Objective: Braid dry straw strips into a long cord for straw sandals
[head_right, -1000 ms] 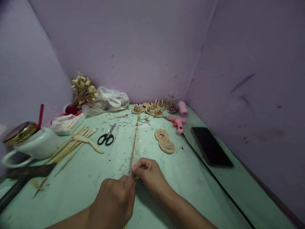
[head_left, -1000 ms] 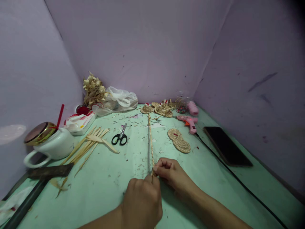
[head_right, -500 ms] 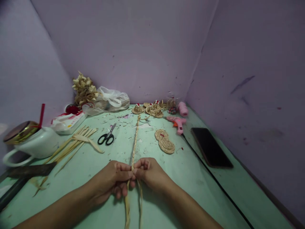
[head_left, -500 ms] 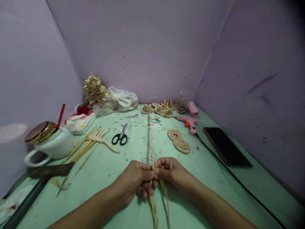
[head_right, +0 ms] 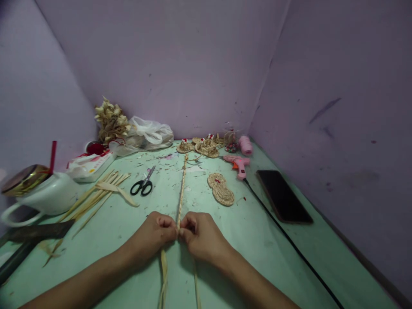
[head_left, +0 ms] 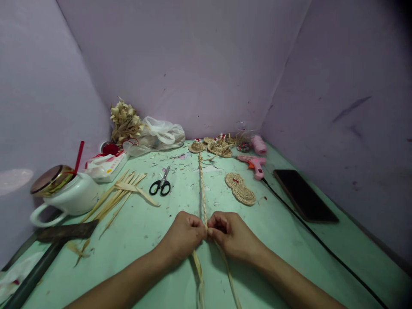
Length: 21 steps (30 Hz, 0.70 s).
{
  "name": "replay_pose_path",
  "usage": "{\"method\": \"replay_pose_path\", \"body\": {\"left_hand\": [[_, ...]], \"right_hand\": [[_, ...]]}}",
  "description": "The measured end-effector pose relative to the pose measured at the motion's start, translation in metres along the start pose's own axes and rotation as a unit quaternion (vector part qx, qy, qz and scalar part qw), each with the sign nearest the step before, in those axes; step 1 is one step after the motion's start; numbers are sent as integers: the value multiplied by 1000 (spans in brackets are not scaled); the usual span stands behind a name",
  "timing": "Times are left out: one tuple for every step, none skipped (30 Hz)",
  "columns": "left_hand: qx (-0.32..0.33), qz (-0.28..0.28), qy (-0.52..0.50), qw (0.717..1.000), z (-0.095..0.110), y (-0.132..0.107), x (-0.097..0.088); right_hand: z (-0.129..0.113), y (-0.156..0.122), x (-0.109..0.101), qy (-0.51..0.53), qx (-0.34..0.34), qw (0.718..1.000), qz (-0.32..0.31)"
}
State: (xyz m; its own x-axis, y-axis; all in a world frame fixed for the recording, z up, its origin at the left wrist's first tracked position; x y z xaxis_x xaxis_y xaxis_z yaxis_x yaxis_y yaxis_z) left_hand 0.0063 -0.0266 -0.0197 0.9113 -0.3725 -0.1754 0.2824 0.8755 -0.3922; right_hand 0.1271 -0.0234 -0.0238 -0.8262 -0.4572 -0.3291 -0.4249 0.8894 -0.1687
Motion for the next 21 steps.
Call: {"method": "replay_pose_path", "body": {"left_hand": [[10, 5, 18, 1000, 1, 0, 0], [15, 7, 32, 999, 1, 0, -1], [16, 5, 39, 999, 1, -1, 0], [15, 3, 42, 999, 1, -1, 0], [14, -1, 42, 999, 1, -1, 0], [12, -2, 37, 999, 2, -2, 1], [12, -4, 27, 1000, 2, -2, 1], [10, -5, 11, 1000, 3, -3, 2], [4, -4, -7, 1000, 3, -3, 2], [-5, -3, -27, 1000, 3, -4, 2], [-18, -2, -46, 999, 3, -4, 3], [-30, -3, -62, 998, 2, -4, 3], [-39, -3, -72, 997, 1, -4, 3], [-42, -4, -78, 996, 1, -4, 3], [-39, -7, -78, 996, 1, -4, 3], [-33, -6, -75, 997, 1, -4, 3], [-26, -3, -68, 997, 2, -4, 2], [-19, -1, -60, 998, 2, -4, 2], [-13, 1, -54, 998, 3, -4, 1], [-9, -1, -54, 999, 3, -4, 0], [-7, -7, -58, 998, 3, -4, -1]], "right_hand": [[-1, 0, -2, -15, 2, 1000, 4], [-2, -1, -5, -29, 8, 1000, 6], [-3, -1, -7, -38, 18, 999, 6], [-3, -2, -9, -43, 31, 999, 6], [-4, -4, -10, -46, 45, 998, 7], [-5, -5, -11, -49, 55, 997, 7], [-6, -7, -10, -55, 59, 997, 7], [-7, -9, -9, -68, 54, 996, 8], [-10, -11, -7, -89, 42, 995, 9], [-13, -13, -5, -117, 20, 993, 11], [-16, -16, -3, -150, -9, 988, 13], [-20, -18, 0, -185, -42, 982, 12], [-24, -21, 3, -218, -75, 973, 8], [-27, -23, 6, -246, -105, 964, -1], [-30, -26, 10, -268, -130, 954, -13], [-32, -28, 12, -284, -145, 947, -23], [-33, -30, 14, -292, -152, 944, -34], [-34, -31, 15, -290, -152, 944, -44], [-34, -31, 15, -277, -147, 948, -57], [-33, -31, 14, -251, -133, 956, -70], [-32, -29, 12, -214, -111, 967, -78]]}}
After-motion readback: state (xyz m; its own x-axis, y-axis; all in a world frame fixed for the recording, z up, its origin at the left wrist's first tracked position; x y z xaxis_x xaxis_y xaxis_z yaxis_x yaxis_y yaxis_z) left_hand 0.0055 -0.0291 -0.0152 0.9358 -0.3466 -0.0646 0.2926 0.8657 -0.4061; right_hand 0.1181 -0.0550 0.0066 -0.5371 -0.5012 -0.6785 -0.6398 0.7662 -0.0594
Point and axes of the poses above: each hand's wrist, its own y-axis towards the middle knuckle, its own x-axis out of the palm, z = x × y, the point moved 4 cm from there along y, towards the middle knuckle, and after that the axes turned 4 degrees about -z, right-handed, at the moved point
